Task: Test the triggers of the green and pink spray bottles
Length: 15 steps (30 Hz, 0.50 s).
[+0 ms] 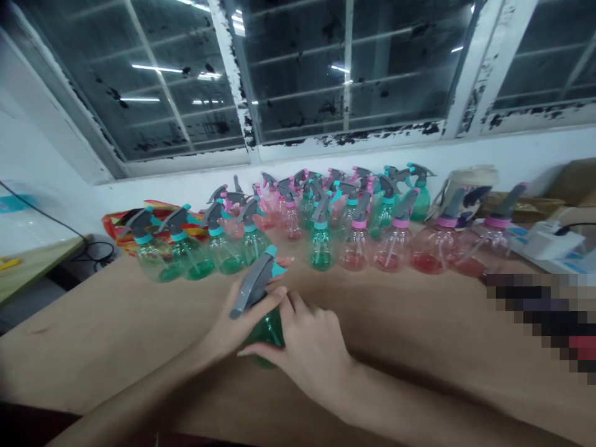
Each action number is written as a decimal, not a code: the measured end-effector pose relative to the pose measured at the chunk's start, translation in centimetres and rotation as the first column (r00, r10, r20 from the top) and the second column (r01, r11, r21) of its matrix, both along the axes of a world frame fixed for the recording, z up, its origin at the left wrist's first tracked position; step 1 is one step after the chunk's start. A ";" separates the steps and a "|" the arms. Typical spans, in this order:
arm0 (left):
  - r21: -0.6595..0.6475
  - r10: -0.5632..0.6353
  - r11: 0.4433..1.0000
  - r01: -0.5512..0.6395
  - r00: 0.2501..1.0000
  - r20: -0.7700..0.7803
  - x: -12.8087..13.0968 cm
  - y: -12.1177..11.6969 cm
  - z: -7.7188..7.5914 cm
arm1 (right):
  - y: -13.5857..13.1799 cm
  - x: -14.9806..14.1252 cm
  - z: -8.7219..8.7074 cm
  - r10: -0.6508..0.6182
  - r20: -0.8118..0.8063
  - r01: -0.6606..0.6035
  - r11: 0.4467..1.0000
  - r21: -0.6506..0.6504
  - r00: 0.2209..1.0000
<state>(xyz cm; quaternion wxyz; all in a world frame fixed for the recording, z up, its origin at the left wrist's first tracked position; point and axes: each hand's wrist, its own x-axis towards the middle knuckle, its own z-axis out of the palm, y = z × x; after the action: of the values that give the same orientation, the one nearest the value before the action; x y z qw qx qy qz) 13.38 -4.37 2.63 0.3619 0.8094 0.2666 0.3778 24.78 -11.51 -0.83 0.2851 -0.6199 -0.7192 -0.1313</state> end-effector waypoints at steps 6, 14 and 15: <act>-0.048 0.054 0.997 -0.055 0.998 -0.007 0.7 1.5 -0.6 | 0.5 4.8 -1.9 0.188 -0.066 -0.193 0.979 -0.073 0.980; -0.084 0.023 0.996 -0.023 1.000 -0.001 2.6 4.6 -0.3 | 1.5 13.1 -6.5 0.241 -0.164 -0.271 0.942 -0.197 0.957; -0.088 0.021 0.996 -0.021 1.000 -0.004 2.8 4.9 -0.4 | 1.7 13.5 -6.6 0.226 -0.178 -0.263 0.940 -0.218 0.958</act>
<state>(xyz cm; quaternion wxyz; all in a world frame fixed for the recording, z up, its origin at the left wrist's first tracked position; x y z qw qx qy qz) 16.22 0.55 2.26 0.3926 0.7906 0.2921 0.3682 38.28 -9.79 -7.46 0.2760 -0.5634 -0.7777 0.0400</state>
